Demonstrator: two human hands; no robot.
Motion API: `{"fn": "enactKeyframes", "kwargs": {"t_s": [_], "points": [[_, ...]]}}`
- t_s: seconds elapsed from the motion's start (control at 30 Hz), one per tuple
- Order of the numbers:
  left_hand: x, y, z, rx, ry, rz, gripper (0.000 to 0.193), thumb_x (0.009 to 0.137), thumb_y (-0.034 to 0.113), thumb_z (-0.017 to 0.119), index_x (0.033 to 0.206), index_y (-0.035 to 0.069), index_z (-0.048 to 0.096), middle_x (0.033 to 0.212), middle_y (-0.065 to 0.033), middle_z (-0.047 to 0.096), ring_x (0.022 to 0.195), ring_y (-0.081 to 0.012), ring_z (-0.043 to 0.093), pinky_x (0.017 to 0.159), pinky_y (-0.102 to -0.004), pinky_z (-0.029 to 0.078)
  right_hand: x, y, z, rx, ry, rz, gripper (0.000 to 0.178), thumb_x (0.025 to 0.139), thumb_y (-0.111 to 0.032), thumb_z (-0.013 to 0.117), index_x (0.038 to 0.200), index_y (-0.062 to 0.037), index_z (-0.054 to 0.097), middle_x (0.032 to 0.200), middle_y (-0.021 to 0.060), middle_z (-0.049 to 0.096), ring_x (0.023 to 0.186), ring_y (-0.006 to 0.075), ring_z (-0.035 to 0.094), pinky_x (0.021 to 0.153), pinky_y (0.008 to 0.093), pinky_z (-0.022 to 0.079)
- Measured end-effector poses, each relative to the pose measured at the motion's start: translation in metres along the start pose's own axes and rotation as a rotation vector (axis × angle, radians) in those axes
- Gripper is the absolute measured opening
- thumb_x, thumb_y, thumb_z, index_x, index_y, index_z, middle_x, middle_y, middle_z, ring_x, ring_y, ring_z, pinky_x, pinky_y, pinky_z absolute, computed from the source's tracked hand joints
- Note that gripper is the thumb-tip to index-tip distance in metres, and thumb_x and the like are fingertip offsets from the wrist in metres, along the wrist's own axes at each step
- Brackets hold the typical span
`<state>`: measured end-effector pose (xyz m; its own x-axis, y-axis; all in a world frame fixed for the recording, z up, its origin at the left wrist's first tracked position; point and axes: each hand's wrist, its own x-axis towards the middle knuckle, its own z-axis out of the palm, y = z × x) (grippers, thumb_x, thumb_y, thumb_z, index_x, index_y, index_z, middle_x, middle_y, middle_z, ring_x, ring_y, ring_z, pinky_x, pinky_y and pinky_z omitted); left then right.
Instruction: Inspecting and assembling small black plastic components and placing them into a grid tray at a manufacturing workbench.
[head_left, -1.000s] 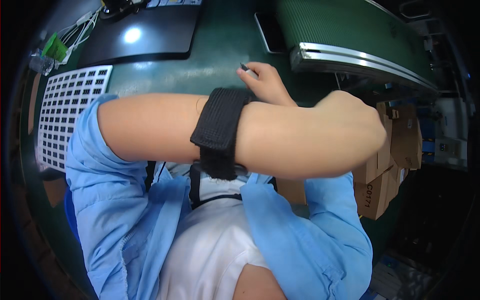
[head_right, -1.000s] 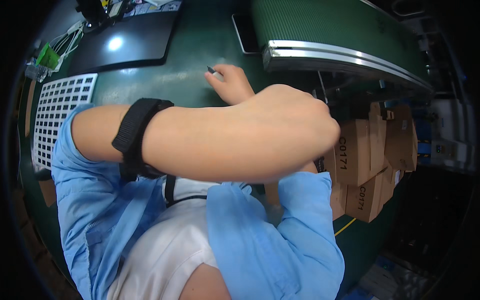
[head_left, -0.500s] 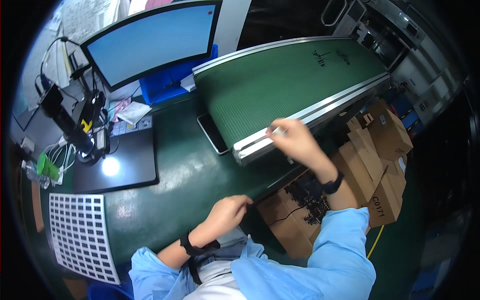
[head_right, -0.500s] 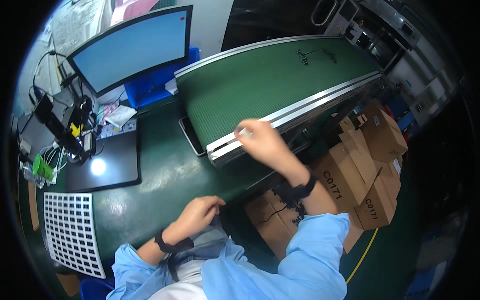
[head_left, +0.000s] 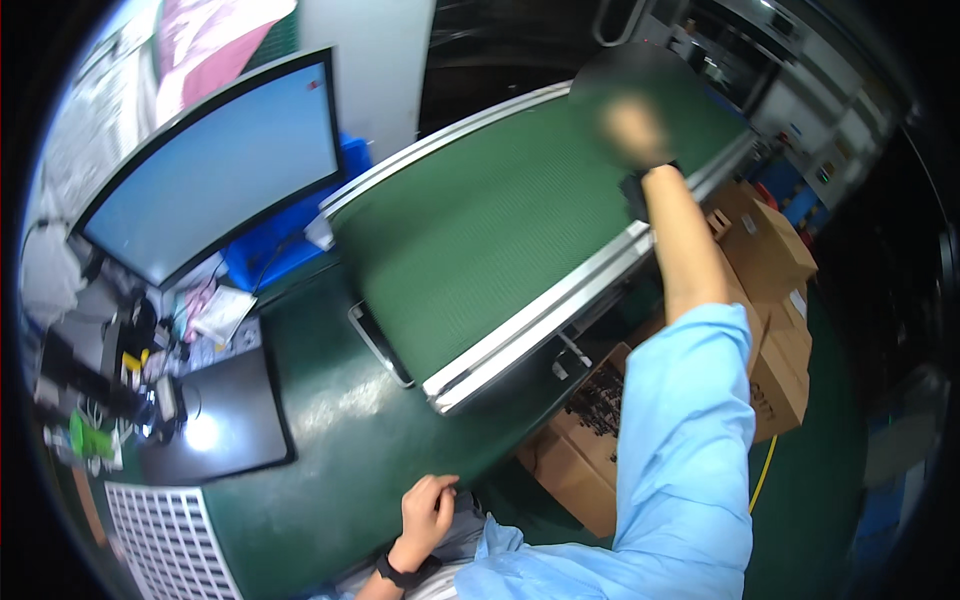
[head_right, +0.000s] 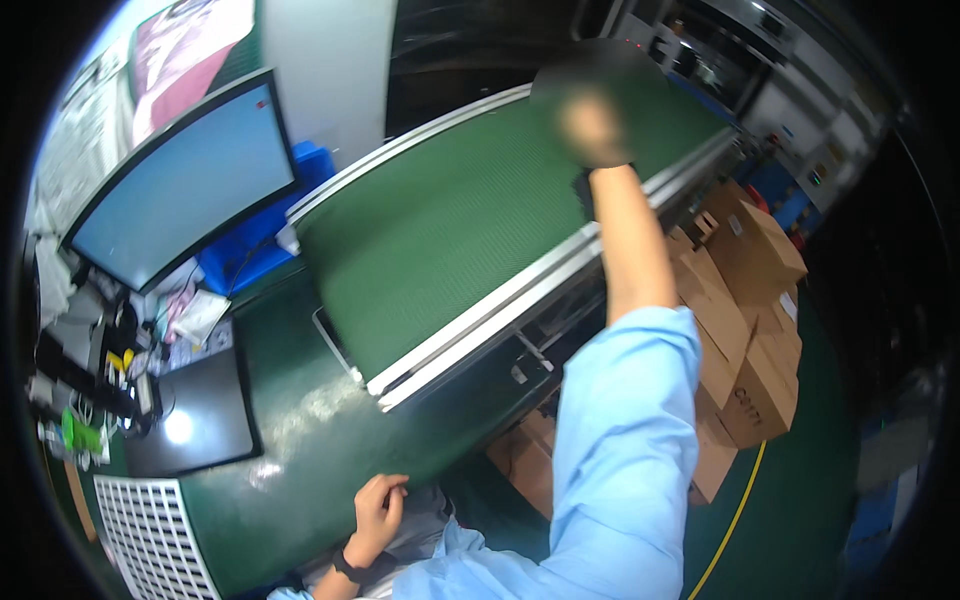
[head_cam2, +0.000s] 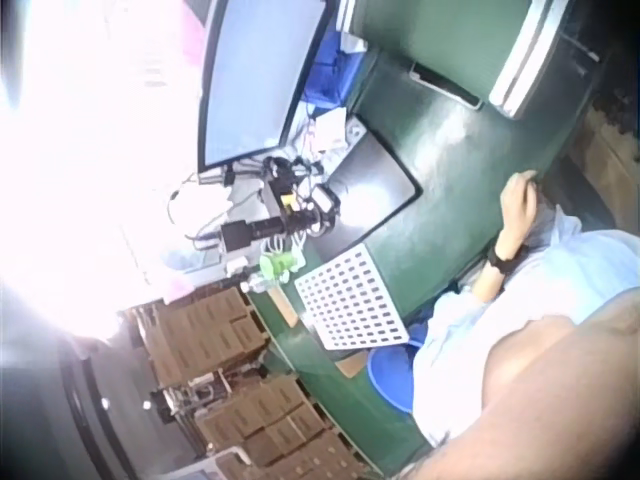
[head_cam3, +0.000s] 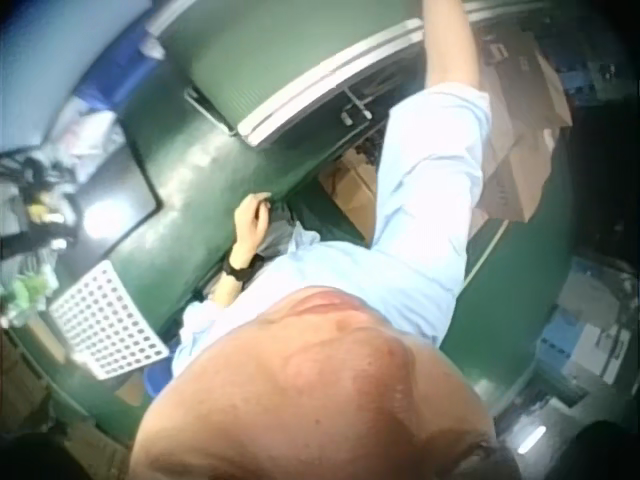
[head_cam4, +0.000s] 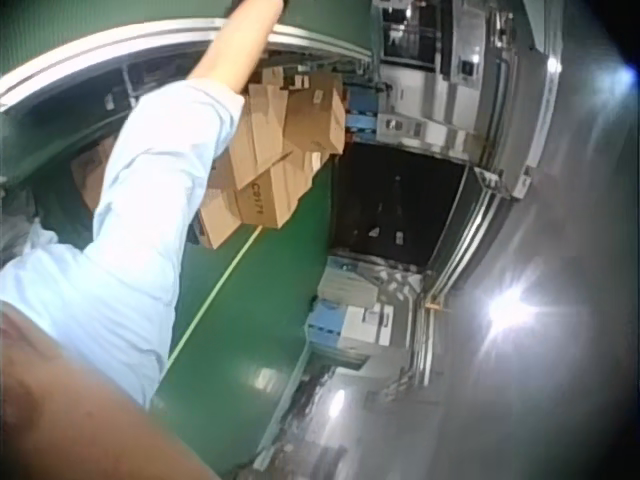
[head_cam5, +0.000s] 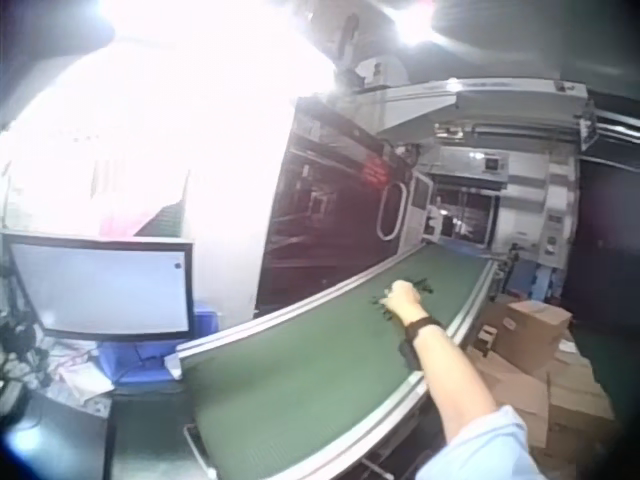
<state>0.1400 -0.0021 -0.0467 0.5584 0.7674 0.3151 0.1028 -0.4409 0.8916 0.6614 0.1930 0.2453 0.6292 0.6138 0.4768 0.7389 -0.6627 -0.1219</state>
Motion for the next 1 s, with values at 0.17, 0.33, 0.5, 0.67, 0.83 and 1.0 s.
{"fn": "enactKeyframes", "kwargs": {"t_s": [0.17, 0.33, 0.5, 0.67, 0.83, 1.0], "points": [[-0.003, -0.004, 0.001, 0.05, 0.015, 0.051, 0.014, 0.072, -0.008, 0.049, 0.08, -0.001, 0.059, 0.063, -0.0096, 0.058, 0.058, -0.0212, 0.058, 0.053, -0.0297, 0.044, 0.005, -0.019, 0.046, -0.027, 0.005, 0.139, 0.022, 0.077, -0.011, 0.058, 0.097, -0.0057, 0.065, 0.106, 0.0152, 0.062, 0.099, 0.0317, 0.059, 0.08, 0.0389, 0.05], [0.001, -0.001, 0.007, 0.087, 0.112, 0.154, 0.016, 0.068, -0.008, 0.051, 0.08, 0.0, 0.059, 0.063, -0.0075, 0.058, 0.06, -0.0225, 0.057, 0.056, -0.0308, 0.043, -0.023, -0.005, 0.023, 0.046, 0.112, 0.024, 0.018, 0.073, -0.008, 0.058, 0.088, -0.004, 0.065, 0.095, 0.0167, 0.064, 0.09, 0.0352, 0.061, 0.076, 0.0402, 0.05], [-0.014, -0.004, 0.01, -0.166, 0.146, -0.134, 0.014, 0.081, -0.007, 0.046, 0.085, -0.004, 0.059, 0.066, -0.0102, 0.058, 0.057, -0.0155, 0.058, 0.055, -0.0252, 0.046, -0.103, -0.065, 0.006, 0.443, 0.238, -0.293, 0.021, 0.061, -0.018, 0.06, 0.07, 0.0007, 0.06, 0.072, 0.0202, 0.06, 0.069, 0.0373, 0.059, 0.061, 0.0437, 0.047], [0.005, 0.011, -0.002, -0.462, 0.112, -0.188, 0.017, 0.088, 0.0, 0.043, 0.097, -0.005, 0.057, 0.073, -0.009, 0.058, 0.058, -0.0129, 0.057, 0.057, -0.0236, 0.047, -0.279, -0.125, -0.045, 0.934, 0.148, -0.611, 0.011, 0.067, -0.009, 0.062, 0.074, -0.0011, 0.059, 0.059, 0.014, 0.056, 0.052, 0.023, 0.056, 0.052, 0.0322, 0.044], [0.017, 0.029, -0.036, -0.629, 0.303, 0.006, 0.033, 0.091, 0.012, 0.049, 0.121, 0.001, 0.042, 0.095, -0.0096, 0.056, 0.084, -0.0141, 0.055, 0.075, -0.0267, 0.046, -0.426, -0.172, -0.049, 1.18, -0.215, -0.49, 0.018, 0.07, -0.011, 0.065, 0.082, 0.0006, 0.057, 0.067, 0.013, 0.059, 0.061, 0.0207, 0.062, 0.055, 0.0315, 0.046], [0.003, 0.025, -0.056, -0.775, 0.427, 0.01, 0.028, 0.089, 0.012, 0.054, 0.113, 0.001, 0.045, 0.097, -0.006, 0.054, 0.078, -0.0103, 0.053, 0.068, -0.021, 0.044, -0.498, -0.2, -0.031, 1.48, -0.551, -0.155, 0.007, 0.081, -0.002, 0.06, 0.081, 0.0033, 0.055, 0.063, 0.0047, 0.058, 0.049, 0.0059, 0.054, 0.041, 0.0194, 0.041]]}}
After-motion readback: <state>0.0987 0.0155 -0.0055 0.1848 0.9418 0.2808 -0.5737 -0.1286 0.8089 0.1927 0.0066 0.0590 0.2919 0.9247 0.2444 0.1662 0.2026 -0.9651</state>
